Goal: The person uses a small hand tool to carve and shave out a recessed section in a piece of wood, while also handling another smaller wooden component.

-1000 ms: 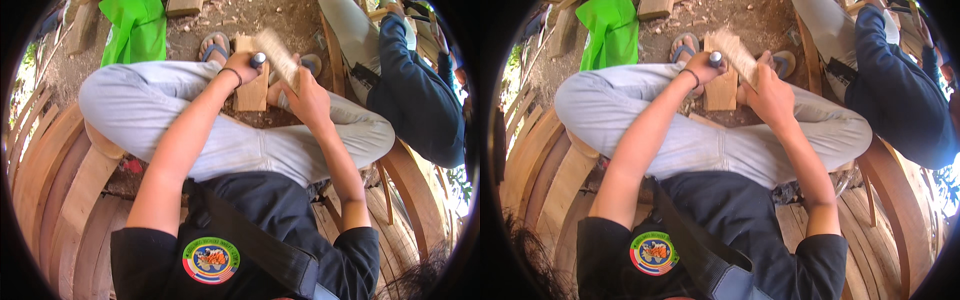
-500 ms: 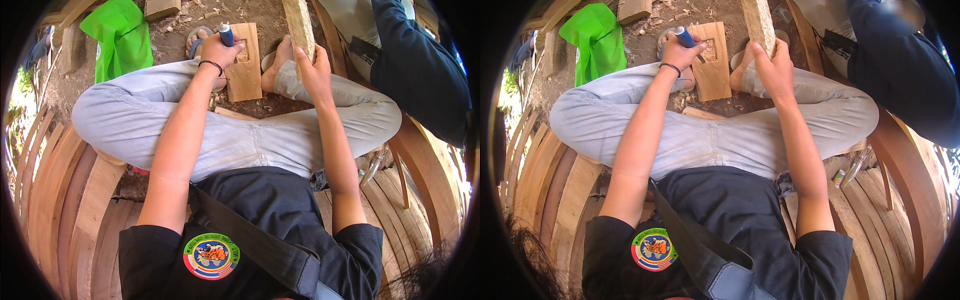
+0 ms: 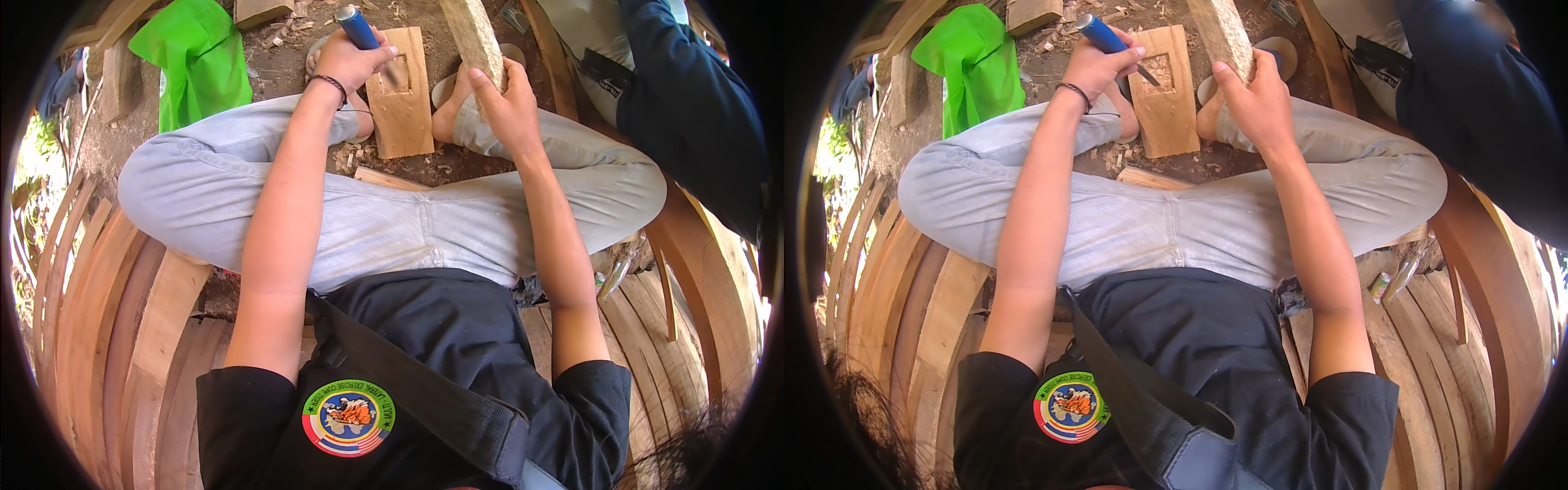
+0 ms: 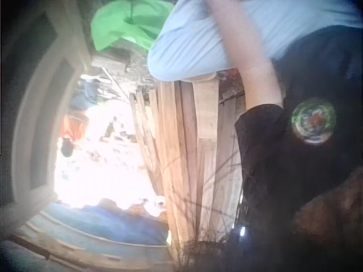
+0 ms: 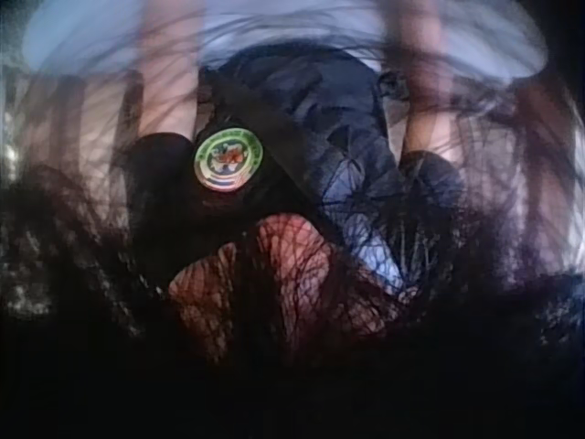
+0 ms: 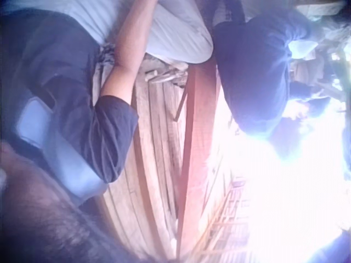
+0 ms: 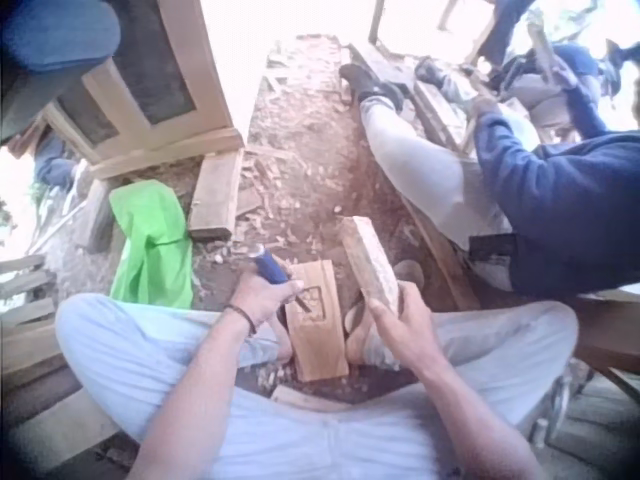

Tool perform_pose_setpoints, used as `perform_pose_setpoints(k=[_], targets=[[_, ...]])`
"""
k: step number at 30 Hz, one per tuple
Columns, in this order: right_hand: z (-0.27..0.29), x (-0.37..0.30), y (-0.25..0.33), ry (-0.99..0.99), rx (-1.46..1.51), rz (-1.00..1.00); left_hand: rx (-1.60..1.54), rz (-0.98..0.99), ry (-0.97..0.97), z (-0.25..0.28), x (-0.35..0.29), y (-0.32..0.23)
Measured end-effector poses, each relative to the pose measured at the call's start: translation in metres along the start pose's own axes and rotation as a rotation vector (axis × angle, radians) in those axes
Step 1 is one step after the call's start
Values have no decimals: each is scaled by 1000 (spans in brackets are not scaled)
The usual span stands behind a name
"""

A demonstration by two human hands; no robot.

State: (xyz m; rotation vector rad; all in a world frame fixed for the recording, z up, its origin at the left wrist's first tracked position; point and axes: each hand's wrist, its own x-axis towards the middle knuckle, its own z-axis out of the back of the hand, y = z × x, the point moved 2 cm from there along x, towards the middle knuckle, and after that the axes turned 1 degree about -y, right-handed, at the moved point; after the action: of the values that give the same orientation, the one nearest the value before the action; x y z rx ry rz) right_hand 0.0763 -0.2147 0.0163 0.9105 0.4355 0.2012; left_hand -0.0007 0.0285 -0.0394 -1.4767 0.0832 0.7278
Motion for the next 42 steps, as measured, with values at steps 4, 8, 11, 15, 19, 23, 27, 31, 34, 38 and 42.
perform_pose_setpoints(k=[4, 8, 11, 15, 19, 23, 27, 31, 34, 38, 42], targets=[[-1, 2, -8, 28, -10, -4, 210, -38, 16, -11, 4, 13], [0, -3, -1, 17, -37, -2, 297, -107, -10, -13, 10, 22], [0, -3, -5, 30, -47, 5, 366, -111, -3, -13, 9, 22], [-2, -3, -5, 54, -71, 6, 493, -109, 2, -13, 5, 21], [-3, -3, -8, 71, -83, 20, 514, -171, -59, -13, 1, 15], [-3, -5, -5, 73, -75, 8, 270, -235, -252, -7, 6, 15], [-2, -4, -6, 62, -87, 12, 2, -115, -138, -9, 14, 20], [-3, -4, -6, 45, -100, 48, 212, -103, -60, -19, 13, 30], [-3, -4, -5, 62, -95, 28, 284, -144, -96, -21, 10, 30], [-1, -5, -6, 44, -97, 33, 333, -250, -271, -14, 6, 15], [-1, -3, -10, 59, -79, 21, -100, -123, -130, -14, 13, 23]])
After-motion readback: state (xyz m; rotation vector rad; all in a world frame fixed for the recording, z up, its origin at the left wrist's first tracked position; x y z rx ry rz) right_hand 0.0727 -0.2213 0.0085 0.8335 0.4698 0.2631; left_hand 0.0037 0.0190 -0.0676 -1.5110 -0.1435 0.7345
